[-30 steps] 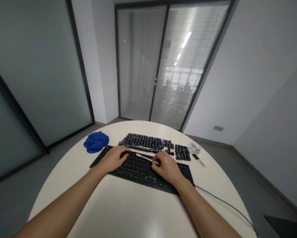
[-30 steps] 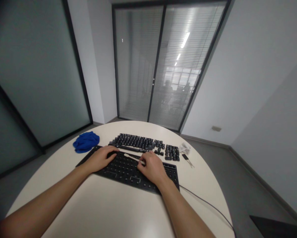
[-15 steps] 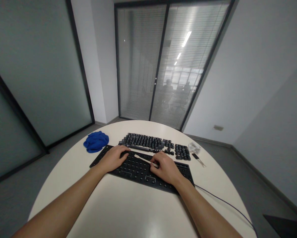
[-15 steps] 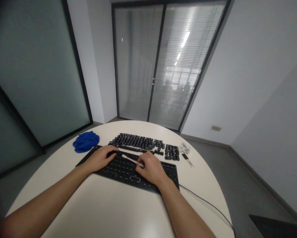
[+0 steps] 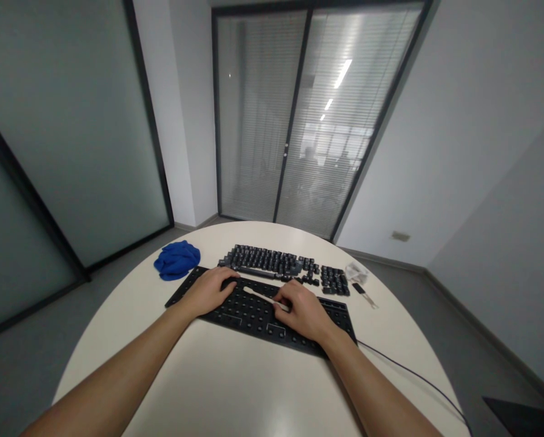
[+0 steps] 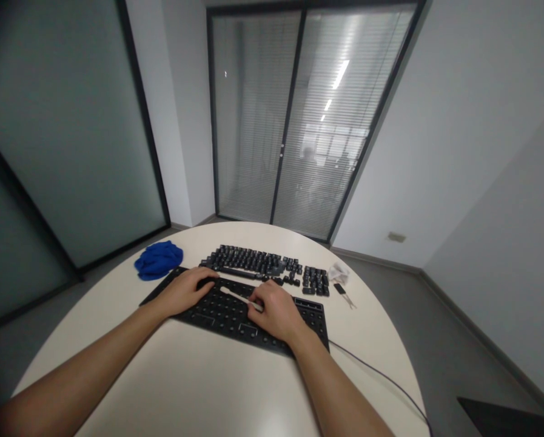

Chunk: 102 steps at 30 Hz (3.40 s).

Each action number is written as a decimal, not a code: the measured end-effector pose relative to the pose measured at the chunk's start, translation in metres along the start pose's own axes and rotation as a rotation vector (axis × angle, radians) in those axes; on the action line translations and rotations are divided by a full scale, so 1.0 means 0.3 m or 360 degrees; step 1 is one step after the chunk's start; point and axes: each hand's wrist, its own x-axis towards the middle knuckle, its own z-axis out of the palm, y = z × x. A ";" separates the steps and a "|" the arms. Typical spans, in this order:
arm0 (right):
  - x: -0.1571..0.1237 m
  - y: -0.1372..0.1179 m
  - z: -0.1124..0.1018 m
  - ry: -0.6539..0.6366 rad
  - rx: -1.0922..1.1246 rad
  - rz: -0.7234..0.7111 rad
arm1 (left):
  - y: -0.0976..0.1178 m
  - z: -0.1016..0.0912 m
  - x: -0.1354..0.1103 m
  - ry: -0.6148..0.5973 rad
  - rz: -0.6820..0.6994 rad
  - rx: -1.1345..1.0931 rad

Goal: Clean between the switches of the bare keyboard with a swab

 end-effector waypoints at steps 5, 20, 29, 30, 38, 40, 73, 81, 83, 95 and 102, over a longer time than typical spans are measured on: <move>-0.001 -0.003 -0.002 -0.0020 0.0014 -0.0037 | 0.000 0.000 -0.002 0.0001 -0.0002 0.0002; 0.000 -0.005 -0.007 -0.0080 0.0059 -0.0189 | -0.003 0.002 0.002 -0.0024 -0.0012 0.0020; -0.003 -0.006 -0.001 -0.0064 0.0065 -0.0155 | -0.004 0.003 0.001 0.0007 0.0012 -0.0004; -0.003 -0.008 -0.002 -0.0056 0.0060 -0.0137 | -0.004 0.003 0.001 0.0007 0.0009 -0.0004; 0.001 -0.005 -0.002 -0.0014 0.0003 0.0059 | -0.010 0.005 0.002 -0.0010 0.0007 0.0001; 0.001 -0.003 0.000 -0.0009 -0.0007 0.0081 | -0.009 0.004 0.002 -0.0006 0.0012 -0.0006; -0.002 -0.004 -0.003 -0.0065 0.0028 -0.0050 | -0.002 0.003 0.002 -0.0033 -0.0006 0.0023; -0.002 -0.003 0.001 -0.0049 -0.0008 -0.0020 | 0.000 0.001 0.003 -0.0025 -0.0004 0.0011; -0.002 -0.004 0.001 -0.0040 -0.0012 -0.0012 | 0.001 -0.001 0.003 -0.0025 -0.0009 0.0007; -0.001 -0.005 0.004 -0.0015 -0.0070 0.0045 | -0.003 0.002 0.002 -0.0012 -0.0003 -0.0001; 0.000 -0.003 0.006 -0.0024 -0.0071 0.0045 | -0.007 0.007 0.002 0.0006 0.0008 -0.0022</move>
